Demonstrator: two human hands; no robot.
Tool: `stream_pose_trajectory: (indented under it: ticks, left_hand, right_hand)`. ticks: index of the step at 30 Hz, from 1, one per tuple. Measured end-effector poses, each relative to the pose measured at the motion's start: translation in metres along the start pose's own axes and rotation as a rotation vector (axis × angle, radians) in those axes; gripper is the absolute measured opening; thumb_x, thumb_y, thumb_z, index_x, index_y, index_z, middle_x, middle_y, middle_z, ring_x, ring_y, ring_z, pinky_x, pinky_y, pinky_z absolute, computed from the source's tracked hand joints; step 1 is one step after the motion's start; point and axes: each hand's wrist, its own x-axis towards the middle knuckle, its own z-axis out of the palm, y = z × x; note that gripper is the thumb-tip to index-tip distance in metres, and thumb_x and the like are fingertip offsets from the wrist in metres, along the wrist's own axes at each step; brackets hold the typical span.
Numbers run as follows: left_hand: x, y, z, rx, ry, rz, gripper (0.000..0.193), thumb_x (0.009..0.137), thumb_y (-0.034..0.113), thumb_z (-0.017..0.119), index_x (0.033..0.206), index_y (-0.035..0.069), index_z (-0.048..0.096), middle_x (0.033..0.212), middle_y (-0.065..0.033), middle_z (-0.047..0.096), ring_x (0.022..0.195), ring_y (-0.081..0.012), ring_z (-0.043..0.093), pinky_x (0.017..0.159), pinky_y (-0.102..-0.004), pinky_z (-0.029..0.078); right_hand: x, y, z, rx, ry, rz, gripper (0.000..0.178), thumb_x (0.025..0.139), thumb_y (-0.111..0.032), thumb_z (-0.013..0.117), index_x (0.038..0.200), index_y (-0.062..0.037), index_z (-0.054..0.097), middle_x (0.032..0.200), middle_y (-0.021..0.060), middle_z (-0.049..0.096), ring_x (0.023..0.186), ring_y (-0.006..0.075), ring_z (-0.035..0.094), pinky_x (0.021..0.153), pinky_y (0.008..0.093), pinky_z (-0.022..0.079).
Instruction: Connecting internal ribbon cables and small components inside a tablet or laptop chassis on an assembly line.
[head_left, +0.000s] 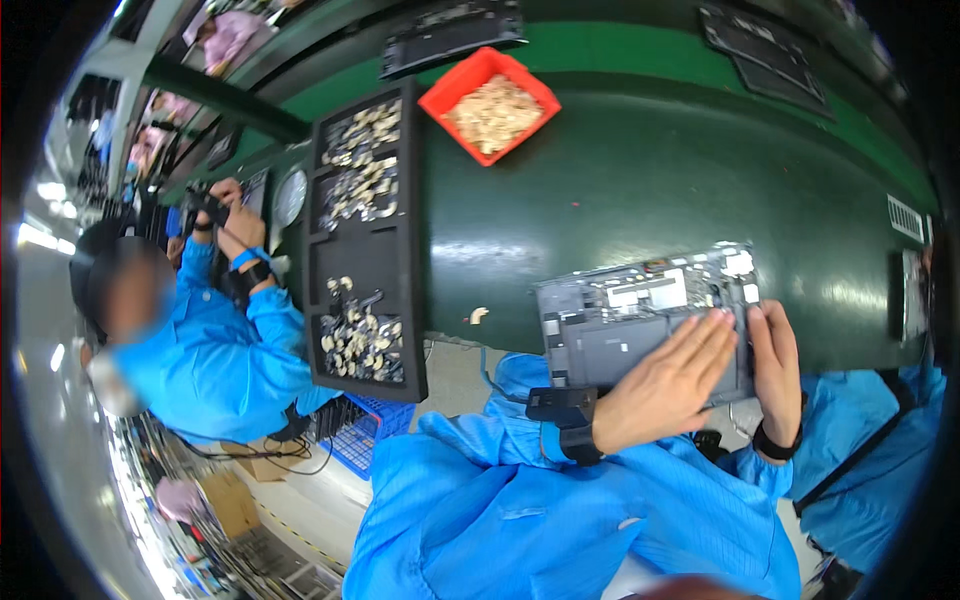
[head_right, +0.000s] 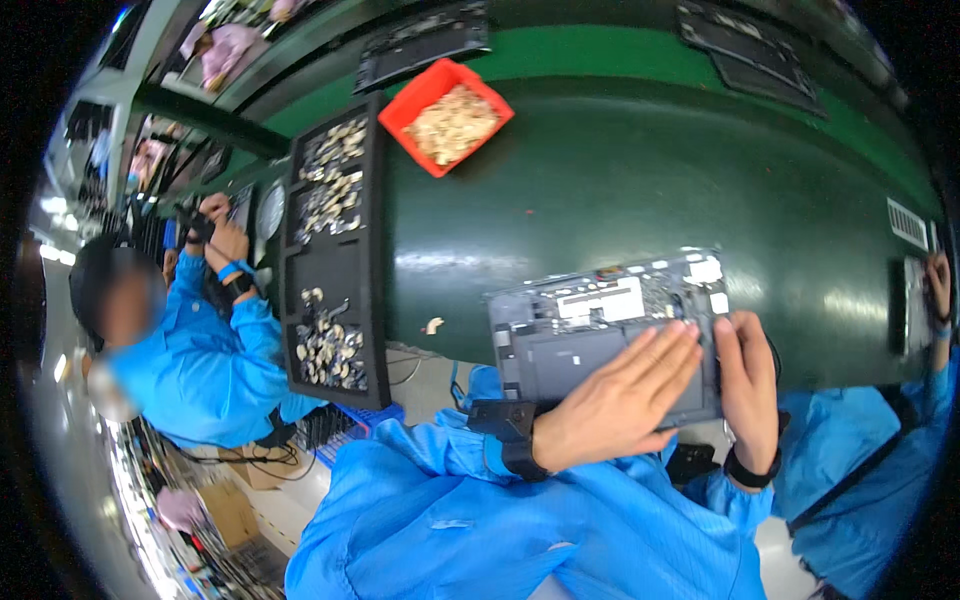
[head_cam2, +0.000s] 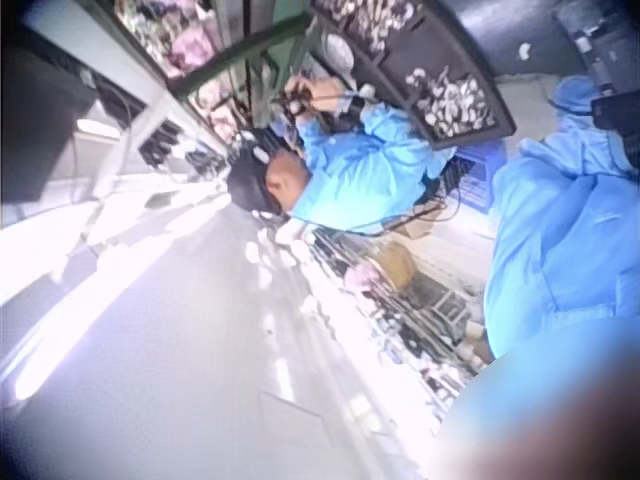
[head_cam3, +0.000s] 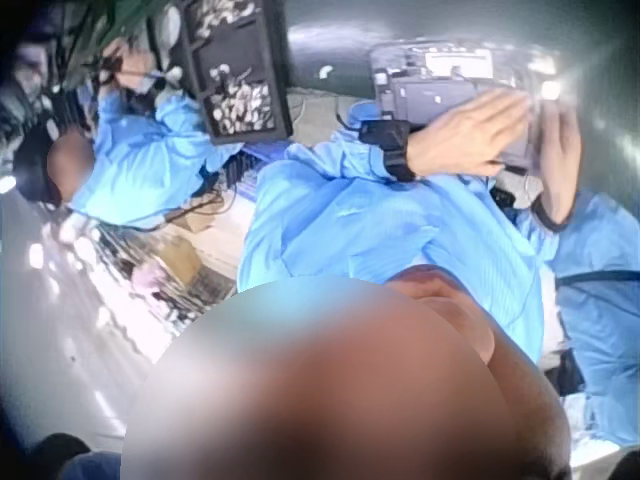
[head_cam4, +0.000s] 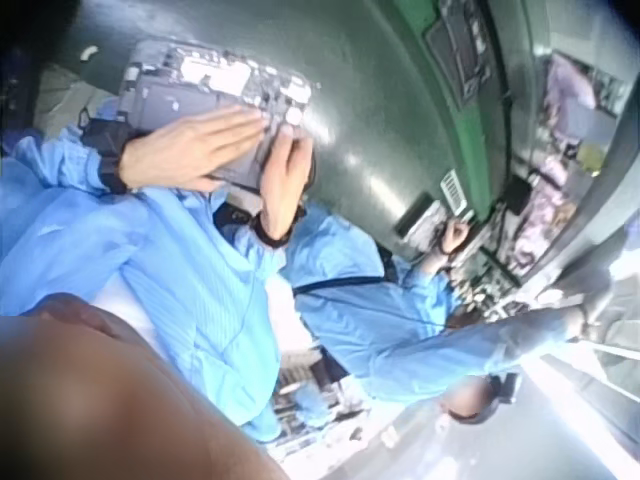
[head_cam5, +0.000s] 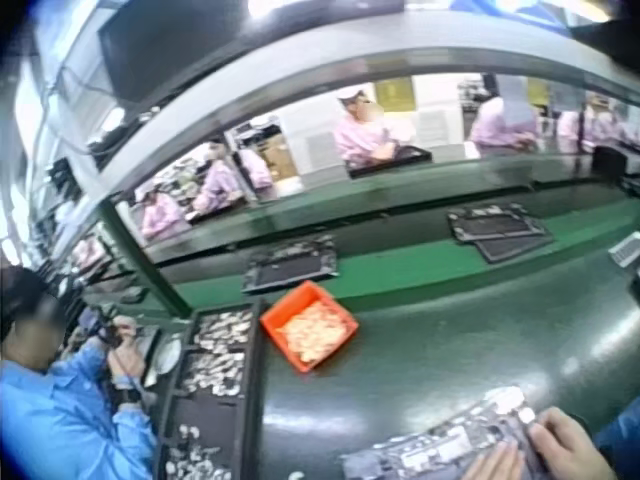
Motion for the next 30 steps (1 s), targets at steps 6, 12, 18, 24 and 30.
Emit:
stream_pose_trajectory:
  ticks: [6, 12, 18, 24, 30]
  left_hand:
    - [-0.004, -0.015, -0.043, -0.303, 0.112, 0.013, 0.073, 0.088, 0.022, 0.080, 0.153, 0.005, 0.053, 0.142, -0.0178, 0.064, 0.137, -0.0306, 0.060, 0.123, -0.0521, 0.040]
    - [-0.057, -0.056, -0.069, -0.288, 0.503, -0.231, 0.051, 0.089, 0.017, 0.080, 0.138, 0.008, 0.069, 0.131, -0.0109, 0.073, 0.132, -0.0285, 0.065, 0.120, -0.0600, 0.039]
    - [-0.121, -0.092, -0.033, -0.089, 0.640, -0.516, 0.032, 0.087, 0.015, 0.081, 0.119, 0.010, 0.079, 0.116, -0.0063, 0.078, 0.122, -0.0266, 0.071, 0.119, -0.0563, 0.040]
    - [-0.109, -0.087, -0.022, 0.154, 0.786, -0.459, 0.018, 0.085, 0.021, 0.080, 0.103, 0.022, 0.083, 0.104, 0.0091, 0.078, 0.100, -0.0124, 0.072, 0.090, -0.0332, 0.053]
    - [-0.114, -0.093, -0.029, 0.120, 0.723, -0.472, 0.024, 0.086, 0.027, 0.081, 0.110, 0.025, 0.081, 0.110, 0.0114, 0.077, 0.101, -0.0097, 0.071, 0.085, -0.0284, 0.052]
  right_hand:
    - [0.032, -0.026, -0.035, 0.268, 0.100, -0.035, 0.036, 0.109, -0.018, 0.062, 0.141, -0.0020, 0.059, 0.122, 0.0069, 0.071, 0.108, 0.0106, 0.064, 0.094, 0.0243, 0.050]
    - [0.199, -0.085, -0.089, 0.227, 0.150, -0.239, 0.050, 0.108, -0.026, 0.063, 0.149, 0.0028, 0.059, 0.139, 0.0088, 0.068, 0.120, 0.0123, 0.064, 0.103, 0.0264, 0.047]
    - [0.443, -0.097, -0.027, 0.098, 0.159, -0.236, 0.051, 0.107, -0.031, 0.064, 0.144, 0.0039, 0.062, 0.137, 0.0127, 0.070, 0.120, 0.0236, 0.065, 0.105, 0.0330, 0.046]
    - [0.475, -0.198, 0.133, -0.835, 0.134, -0.876, 0.048, 0.099, -0.035, 0.068, 0.124, 0.0055, 0.069, 0.107, 0.0269, 0.075, 0.097, 0.0446, 0.073, 0.090, 0.0481, 0.056]
    - [0.474, -0.277, 0.311, -1.277, -0.167, -0.569, 0.108, 0.081, -0.091, 0.057, 0.105, 0.0123, 0.076, 0.111, 0.0331, 0.075, 0.111, 0.0450, 0.072, 0.100, 0.0470, 0.054]
